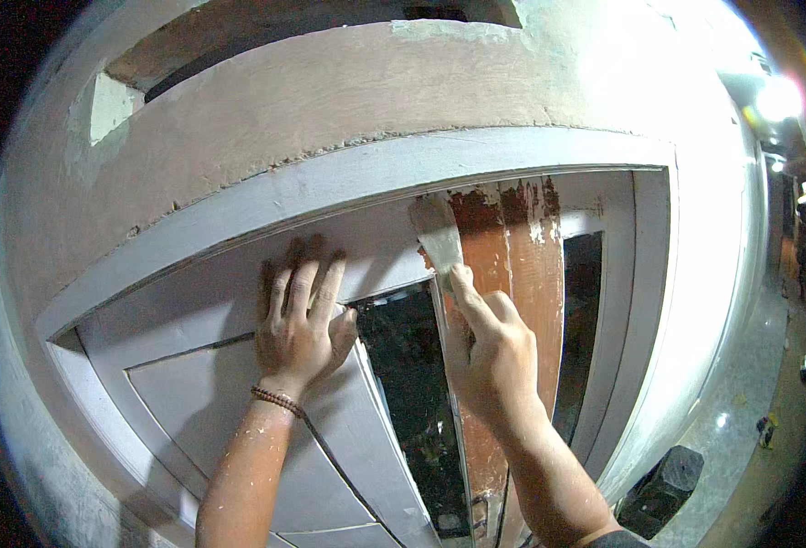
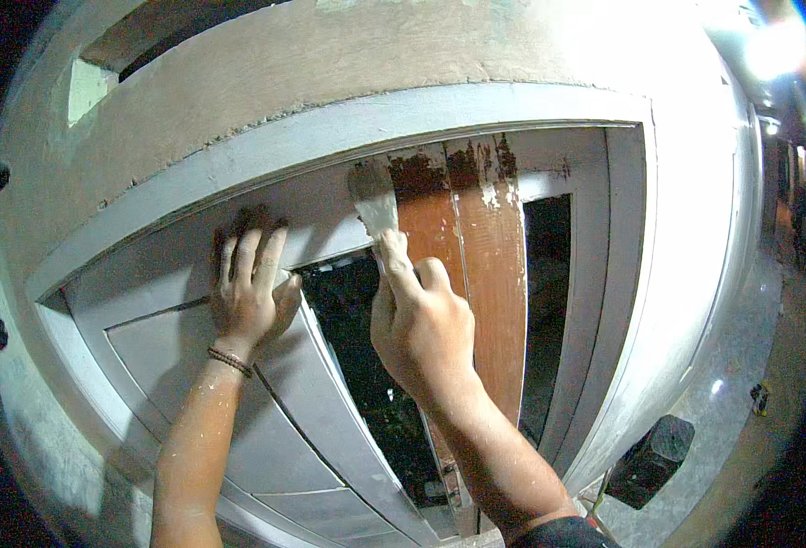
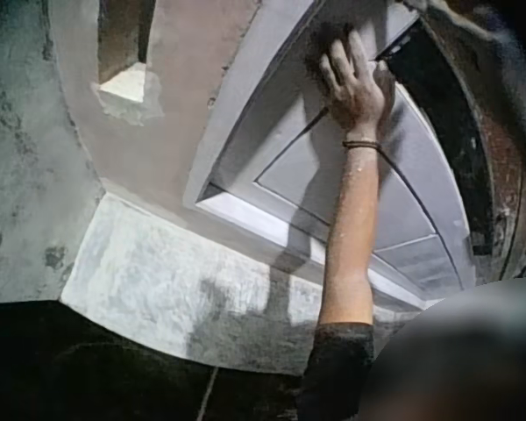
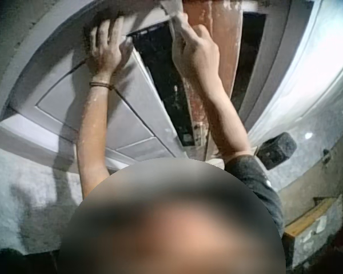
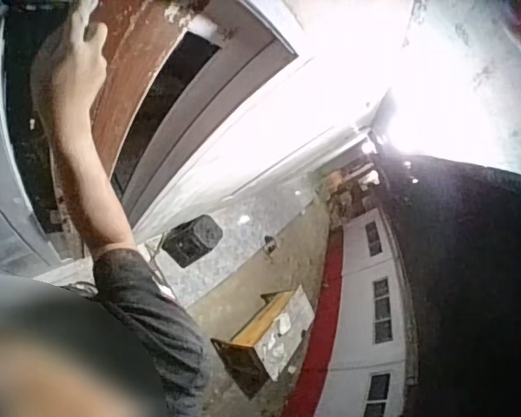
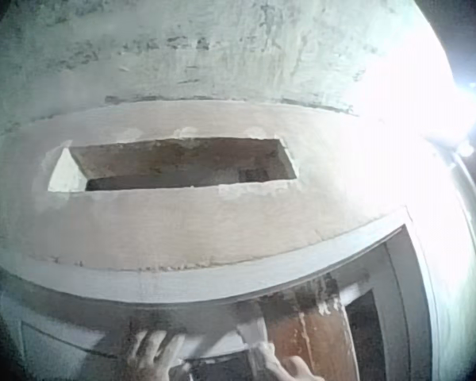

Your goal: The person applies plaster to the wall above a door frame and then to the door frame itself using a putty knife. The person smooths the plaster along the edges and surfaces of the frame.

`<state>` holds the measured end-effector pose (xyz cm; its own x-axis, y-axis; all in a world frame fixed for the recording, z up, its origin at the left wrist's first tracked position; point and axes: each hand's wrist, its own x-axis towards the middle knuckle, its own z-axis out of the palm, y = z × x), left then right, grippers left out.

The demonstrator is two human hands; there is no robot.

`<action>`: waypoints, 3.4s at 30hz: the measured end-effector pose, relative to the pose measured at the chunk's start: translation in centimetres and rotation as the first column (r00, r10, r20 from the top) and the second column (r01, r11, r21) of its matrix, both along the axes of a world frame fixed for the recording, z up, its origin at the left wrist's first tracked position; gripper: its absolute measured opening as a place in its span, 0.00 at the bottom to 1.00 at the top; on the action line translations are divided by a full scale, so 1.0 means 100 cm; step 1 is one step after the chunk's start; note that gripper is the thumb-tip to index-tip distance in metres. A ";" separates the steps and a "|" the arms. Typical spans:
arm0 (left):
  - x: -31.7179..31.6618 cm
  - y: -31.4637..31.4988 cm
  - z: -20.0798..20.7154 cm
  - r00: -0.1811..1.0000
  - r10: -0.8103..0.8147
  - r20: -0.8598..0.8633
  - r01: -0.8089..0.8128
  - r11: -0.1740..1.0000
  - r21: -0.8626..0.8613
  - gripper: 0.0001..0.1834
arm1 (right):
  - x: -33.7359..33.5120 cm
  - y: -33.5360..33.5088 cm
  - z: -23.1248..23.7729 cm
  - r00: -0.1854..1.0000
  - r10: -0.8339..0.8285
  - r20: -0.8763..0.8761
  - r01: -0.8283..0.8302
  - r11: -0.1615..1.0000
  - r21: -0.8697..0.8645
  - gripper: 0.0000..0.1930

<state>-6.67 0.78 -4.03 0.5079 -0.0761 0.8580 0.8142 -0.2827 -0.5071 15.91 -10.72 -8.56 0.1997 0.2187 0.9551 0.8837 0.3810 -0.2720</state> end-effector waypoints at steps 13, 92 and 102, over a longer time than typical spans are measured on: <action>0.001 0.004 -0.004 0.997 -0.052 0.048 0.057 0.993 -0.104 0.35 | 0.000 0.011 -0.012 1.000 0.022 0.002 -0.022 0.999 0.041 0.21; -0.001 0.006 -0.005 0.999 -0.011 0.049 0.015 0.996 -0.085 0.33 | -0.006 0.011 -0.008 0.999 0.050 -0.004 -0.049 0.997 0.062 0.23; 0.001 0.001 -0.005 0.997 -0.052 0.056 0.057 0.994 -0.098 0.35 | 0.003 0.022 -0.045 0.998 0.065 0.018 -0.066 0.994 0.082 0.25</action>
<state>-6.62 0.89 -4.56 0.4589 -0.0149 0.8884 0.8213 -0.3744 -0.4305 16.19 -8.57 -13.07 0.1723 0.1508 0.9734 0.8599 0.4590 -0.2233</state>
